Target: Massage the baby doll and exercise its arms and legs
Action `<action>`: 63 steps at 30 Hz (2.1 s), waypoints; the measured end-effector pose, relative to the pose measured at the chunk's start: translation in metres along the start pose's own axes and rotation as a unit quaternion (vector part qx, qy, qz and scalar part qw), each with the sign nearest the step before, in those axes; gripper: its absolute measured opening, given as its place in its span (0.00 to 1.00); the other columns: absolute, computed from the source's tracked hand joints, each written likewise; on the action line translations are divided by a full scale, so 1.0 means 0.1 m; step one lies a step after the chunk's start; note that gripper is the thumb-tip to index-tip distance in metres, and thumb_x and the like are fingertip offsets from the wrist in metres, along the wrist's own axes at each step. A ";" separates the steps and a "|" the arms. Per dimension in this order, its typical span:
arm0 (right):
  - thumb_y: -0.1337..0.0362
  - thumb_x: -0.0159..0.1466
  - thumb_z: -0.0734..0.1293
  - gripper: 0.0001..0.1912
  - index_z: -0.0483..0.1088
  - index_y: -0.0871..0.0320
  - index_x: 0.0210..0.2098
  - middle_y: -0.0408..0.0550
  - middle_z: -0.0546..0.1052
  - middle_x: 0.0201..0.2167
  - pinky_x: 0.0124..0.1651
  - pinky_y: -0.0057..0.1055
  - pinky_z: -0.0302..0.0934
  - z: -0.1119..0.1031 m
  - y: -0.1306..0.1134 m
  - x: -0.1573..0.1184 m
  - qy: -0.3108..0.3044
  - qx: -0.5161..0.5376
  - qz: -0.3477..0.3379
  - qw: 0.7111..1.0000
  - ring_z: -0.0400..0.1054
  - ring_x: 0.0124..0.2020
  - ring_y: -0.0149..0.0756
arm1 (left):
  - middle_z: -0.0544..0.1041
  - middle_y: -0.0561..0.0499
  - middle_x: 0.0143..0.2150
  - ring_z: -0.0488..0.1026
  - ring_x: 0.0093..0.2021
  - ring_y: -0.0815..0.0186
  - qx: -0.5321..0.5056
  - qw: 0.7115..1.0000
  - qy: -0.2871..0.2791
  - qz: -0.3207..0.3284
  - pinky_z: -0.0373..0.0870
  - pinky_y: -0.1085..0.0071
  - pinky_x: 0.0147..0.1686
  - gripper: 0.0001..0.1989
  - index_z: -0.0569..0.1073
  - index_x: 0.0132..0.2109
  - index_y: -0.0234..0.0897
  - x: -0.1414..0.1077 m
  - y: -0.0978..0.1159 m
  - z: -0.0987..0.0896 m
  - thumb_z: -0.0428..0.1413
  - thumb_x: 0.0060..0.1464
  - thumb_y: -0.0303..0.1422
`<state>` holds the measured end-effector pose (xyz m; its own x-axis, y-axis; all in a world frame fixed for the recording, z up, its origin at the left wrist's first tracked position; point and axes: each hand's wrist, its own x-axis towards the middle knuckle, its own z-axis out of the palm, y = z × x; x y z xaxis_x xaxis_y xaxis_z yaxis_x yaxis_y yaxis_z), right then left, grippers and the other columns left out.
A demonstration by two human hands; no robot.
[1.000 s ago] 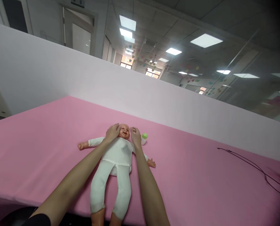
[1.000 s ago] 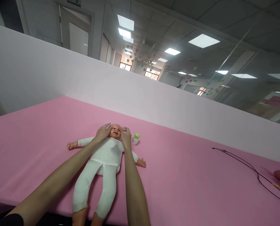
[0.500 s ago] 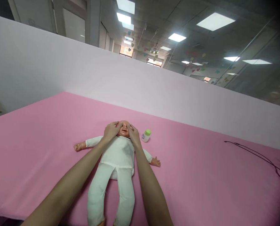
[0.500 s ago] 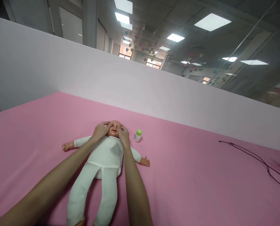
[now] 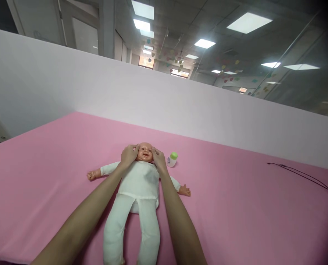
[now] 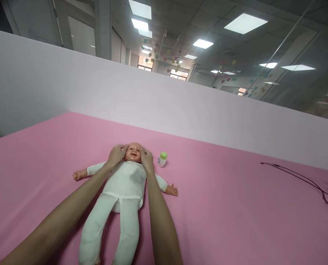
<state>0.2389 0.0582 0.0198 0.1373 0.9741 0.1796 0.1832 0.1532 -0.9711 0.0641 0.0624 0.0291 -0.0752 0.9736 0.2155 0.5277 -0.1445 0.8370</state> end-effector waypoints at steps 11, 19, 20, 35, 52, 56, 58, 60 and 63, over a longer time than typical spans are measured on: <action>0.44 0.64 0.65 0.21 0.78 0.55 0.39 0.48 0.83 0.39 0.49 0.35 0.68 0.03 -0.03 -0.03 0.001 -0.046 -0.037 0.998 0.74 0.46 0.44 | 0.83 0.43 0.55 0.79 0.54 0.51 -0.021 1.000 0.007 -0.016 0.69 0.65 0.47 0.26 0.84 0.50 0.40 0.03 0.00 0.01 0.57 0.61 0.56; 0.51 0.67 0.61 0.17 0.71 0.55 0.30 0.44 0.79 0.31 0.41 0.33 0.67 -0.03 -0.03 -0.01 -0.017 -0.027 -0.021 0.999 0.71 0.36 0.39 | 0.81 0.47 0.31 0.77 0.35 0.58 0.072 0.997 -0.010 0.040 0.62 0.68 0.32 0.25 0.83 0.34 0.37 0.07 0.00 -0.05 0.47 0.69 0.45; 0.51 0.67 0.61 0.17 0.72 0.55 0.32 0.45 0.80 0.33 0.42 0.33 0.67 -0.04 -0.04 -0.01 -0.029 -0.024 -0.022 0.999 0.72 0.38 0.39 | 0.82 0.46 0.33 0.78 0.37 0.57 0.068 0.996 -0.021 0.048 0.64 0.67 0.34 0.24 0.83 0.36 0.37 0.08 0.00 -0.06 0.47 0.69 0.45; 0.51 0.62 0.71 0.19 0.79 0.58 0.44 0.55 0.84 0.48 0.57 0.41 0.69 -0.08 -0.03 0.06 0.024 -0.055 -0.035 0.998 0.77 0.51 0.46 | 0.84 0.44 0.54 0.79 0.54 0.48 0.030 0.999 0.018 0.005 0.70 0.61 0.49 0.23 0.85 0.51 0.43 0.01 0.11 -0.06 0.57 0.62 0.53; 0.57 0.54 0.82 0.48 0.64 0.47 0.70 0.52 0.72 0.66 0.64 0.46 0.66 -0.42 -0.35 -0.13 -0.220 -0.101 -0.063 0.968 0.70 0.63 0.52 | 0.79 0.43 0.59 0.76 0.57 0.46 -0.065 0.958 -0.248 0.129 0.76 0.59 0.52 0.41 0.73 0.65 0.41 0.05 0.09 -0.38 0.70 0.44 0.44; 0.57 0.58 0.79 0.44 0.63 0.47 0.71 0.50 0.68 0.70 0.66 0.46 0.65 -0.48 -0.26 -0.09 -0.244 -0.062 -0.048 0.967 0.65 0.68 0.52 | 0.78 0.45 0.62 0.75 0.59 0.47 -0.060 0.956 -0.246 0.144 0.74 0.58 0.56 0.37 0.73 0.66 0.43 0.05 0.06 -0.44 0.66 0.49 0.40; 0.52 0.61 0.77 0.45 0.60 0.49 0.73 0.52 0.64 0.72 0.65 0.46 0.66 -0.54 -0.22 -0.05 -0.271 -0.023 -0.022 0.962 0.64 0.69 0.52 | 0.79 0.47 0.60 0.76 0.58 0.49 -0.062 0.949 -0.262 0.167 0.74 0.60 0.55 0.33 0.73 0.66 0.44 0.06 0.04 -0.48 0.63 0.53 0.39; 0.48 0.63 0.76 0.45 0.59 0.50 0.74 0.54 0.62 0.74 0.64 0.47 0.67 -0.58 -0.20 -0.04 -0.285 -0.004 -0.002 0.958 0.63 0.69 0.52 | 0.80 0.47 0.58 0.77 0.55 0.50 -0.062 0.943 -0.272 0.182 0.74 0.63 0.53 0.30 0.74 0.65 0.44 0.06 0.04 -0.50 0.62 0.54 0.39; 0.48 0.59 0.78 0.48 0.59 0.49 0.73 0.54 0.64 0.72 0.66 0.47 0.65 -0.56 -0.24 -0.05 -0.278 -0.023 -0.012 0.960 0.64 0.69 0.52 | 0.78 0.46 0.62 0.77 0.58 0.51 -0.061 0.947 -0.264 0.174 0.74 0.64 0.53 0.32 0.73 0.66 0.44 0.05 0.03 -0.48 0.63 0.55 0.43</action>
<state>0.2879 0.0399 0.0512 -0.4058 0.9106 0.0782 0.2250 0.1825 -0.9571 0.0248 0.0586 0.0574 0.5352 0.8113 0.2354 0.3381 -0.4611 0.8204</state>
